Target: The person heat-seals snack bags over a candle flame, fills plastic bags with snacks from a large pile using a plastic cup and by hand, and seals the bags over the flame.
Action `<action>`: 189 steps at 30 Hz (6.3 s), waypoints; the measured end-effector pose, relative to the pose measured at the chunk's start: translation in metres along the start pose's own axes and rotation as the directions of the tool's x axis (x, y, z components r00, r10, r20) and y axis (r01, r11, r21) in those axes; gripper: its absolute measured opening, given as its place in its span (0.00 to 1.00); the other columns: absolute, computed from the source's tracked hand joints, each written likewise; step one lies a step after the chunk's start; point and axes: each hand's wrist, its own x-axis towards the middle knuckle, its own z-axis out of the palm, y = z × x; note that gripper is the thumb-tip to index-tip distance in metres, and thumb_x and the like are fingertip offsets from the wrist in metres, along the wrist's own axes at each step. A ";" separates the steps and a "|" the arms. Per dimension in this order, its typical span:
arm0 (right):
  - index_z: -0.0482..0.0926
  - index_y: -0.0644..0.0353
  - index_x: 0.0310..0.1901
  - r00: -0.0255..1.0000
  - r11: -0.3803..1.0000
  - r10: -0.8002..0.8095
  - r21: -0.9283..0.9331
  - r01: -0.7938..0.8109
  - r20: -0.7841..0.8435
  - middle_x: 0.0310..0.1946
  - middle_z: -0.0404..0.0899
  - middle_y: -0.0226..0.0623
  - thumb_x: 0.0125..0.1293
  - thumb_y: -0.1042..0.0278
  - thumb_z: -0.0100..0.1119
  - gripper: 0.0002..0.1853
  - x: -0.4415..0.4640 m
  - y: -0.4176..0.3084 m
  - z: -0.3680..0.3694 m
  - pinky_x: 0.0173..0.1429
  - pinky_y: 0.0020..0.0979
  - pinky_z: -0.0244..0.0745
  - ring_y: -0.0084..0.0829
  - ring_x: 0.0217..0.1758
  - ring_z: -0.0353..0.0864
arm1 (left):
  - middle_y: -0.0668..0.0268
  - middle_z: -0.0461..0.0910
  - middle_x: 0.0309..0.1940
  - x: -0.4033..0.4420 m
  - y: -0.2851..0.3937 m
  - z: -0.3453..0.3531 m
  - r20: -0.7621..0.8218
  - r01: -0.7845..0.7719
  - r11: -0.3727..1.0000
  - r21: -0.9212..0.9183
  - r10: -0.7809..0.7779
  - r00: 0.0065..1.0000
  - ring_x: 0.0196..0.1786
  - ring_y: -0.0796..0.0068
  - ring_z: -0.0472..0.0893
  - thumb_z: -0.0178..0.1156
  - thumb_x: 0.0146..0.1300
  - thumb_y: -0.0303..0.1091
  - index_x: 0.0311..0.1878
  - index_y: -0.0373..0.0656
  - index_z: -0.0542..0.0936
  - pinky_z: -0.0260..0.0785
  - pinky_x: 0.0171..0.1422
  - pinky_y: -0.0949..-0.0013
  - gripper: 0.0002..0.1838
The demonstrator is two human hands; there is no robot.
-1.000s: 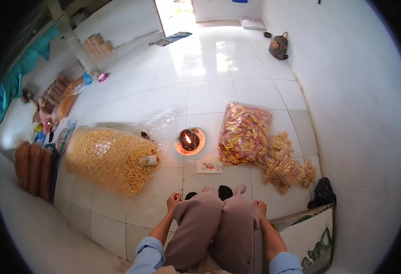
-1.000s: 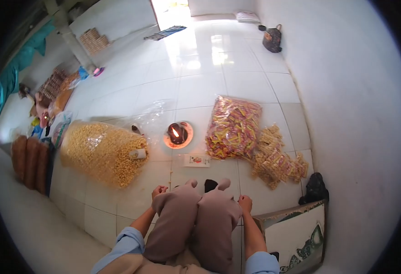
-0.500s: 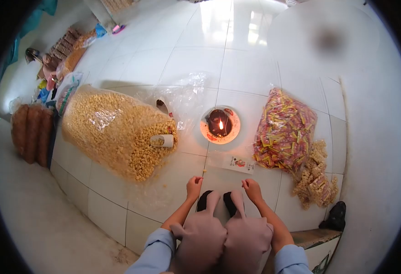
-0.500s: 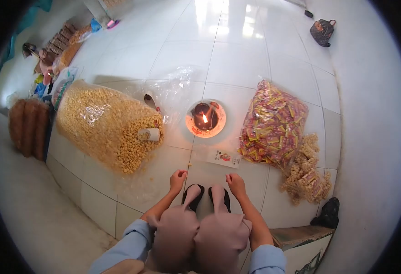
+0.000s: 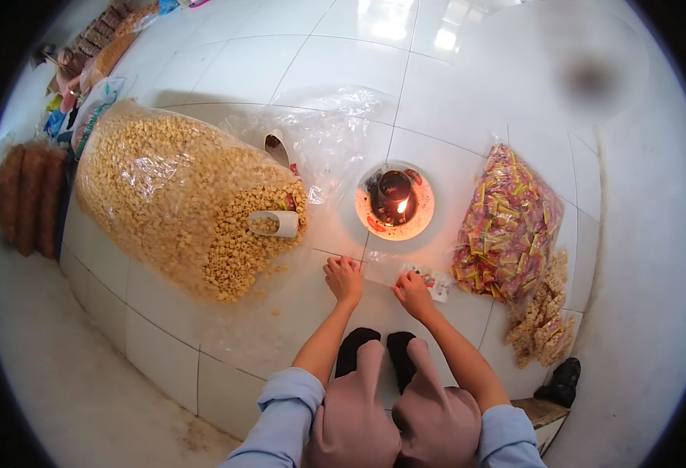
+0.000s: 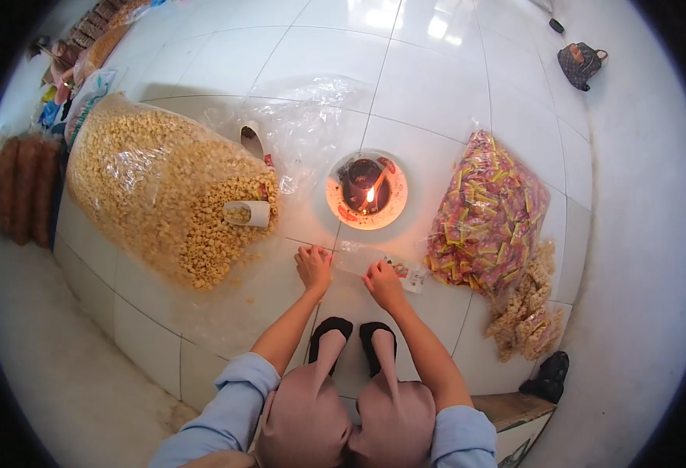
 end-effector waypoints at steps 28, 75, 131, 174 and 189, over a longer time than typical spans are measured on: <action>0.73 0.63 0.36 0.768 0.612 0.007 0.610 0.503 -0.641 0.24 0.76 0.30 0.53 0.76 0.62 0.09 -0.017 -0.251 -0.285 0.33 0.20 0.70 0.18 0.27 0.74 | 0.53 0.69 0.53 -0.096 0.149 -0.379 -0.677 -0.803 0.399 -0.443 0.437 0.591 0.59 0.63 0.67 0.62 0.54 0.30 0.60 0.43 0.56 0.56 0.62 0.61 0.33; 0.72 0.64 0.36 0.900 0.797 -0.119 0.500 0.339 -0.420 0.32 0.76 0.36 0.57 0.78 0.53 0.05 -0.040 -0.223 -0.276 0.46 0.25 0.70 0.25 0.38 0.76 | 0.65 0.80 0.25 -0.069 0.149 -0.335 -0.427 -0.690 0.443 -0.572 0.557 0.712 0.28 0.80 0.76 0.66 0.46 0.24 0.30 0.36 0.79 0.68 0.36 0.77 0.06; 0.80 0.67 0.39 0.952 0.826 -0.194 0.485 0.289 -0.236 0.35 0.81 0.40 0.55 0.83 0.53 0.10 -0.043 -0.205 -0.284 0.41 0.23 0.76 0.26 0.35 0.81 | 0.67 0.79 0.27 -0.068 0.147 -0.338 -0.075 -0.643 0.501 -0.579 0.753 0.654 0.28 0.82 0.75 0.65 0.48 0.25 0.38 0.39 0.79 0.68 0.34 0.78 0.12; 0.74 0.75 0.45 0.946 0.534 -0.320 0.835 0.132 0.055 0.37 0.79 0.46 0.59 0.75 0.56 0.14 -0.006 -0.248 -0.224 0.43 0.25 0.79 0.33 0.37 0.81 | 0.61 0.72 0.49 -0.094 0.076 -0.363 -0.328 -0.818 0.492 0.297 0.857 0.397 0.54 0.67 0.70 0.70 0.38 0.41 0.62 0.47 0.61 0.55 0.62 0.51 0.45; 0.74 0.75 0.45 0.899 0.552 -0.427 0.815 0.177 0.094 0.38 0.78 0.46 0.60 0.78 0.53 0.13 0.018 -0.297 -0.183 0.45 0.27 0.78 0.33 0.39 0.80 | 0.65 0.73 0.41 -0.085 0.032 -0.377 -0.430 -0.700 0.582 0.414 0.803 0.414 0.47 0.68 0.73 0.69 0.38 0.39 0.58 0.46 0.66 0.63 0.53 0.63 0.39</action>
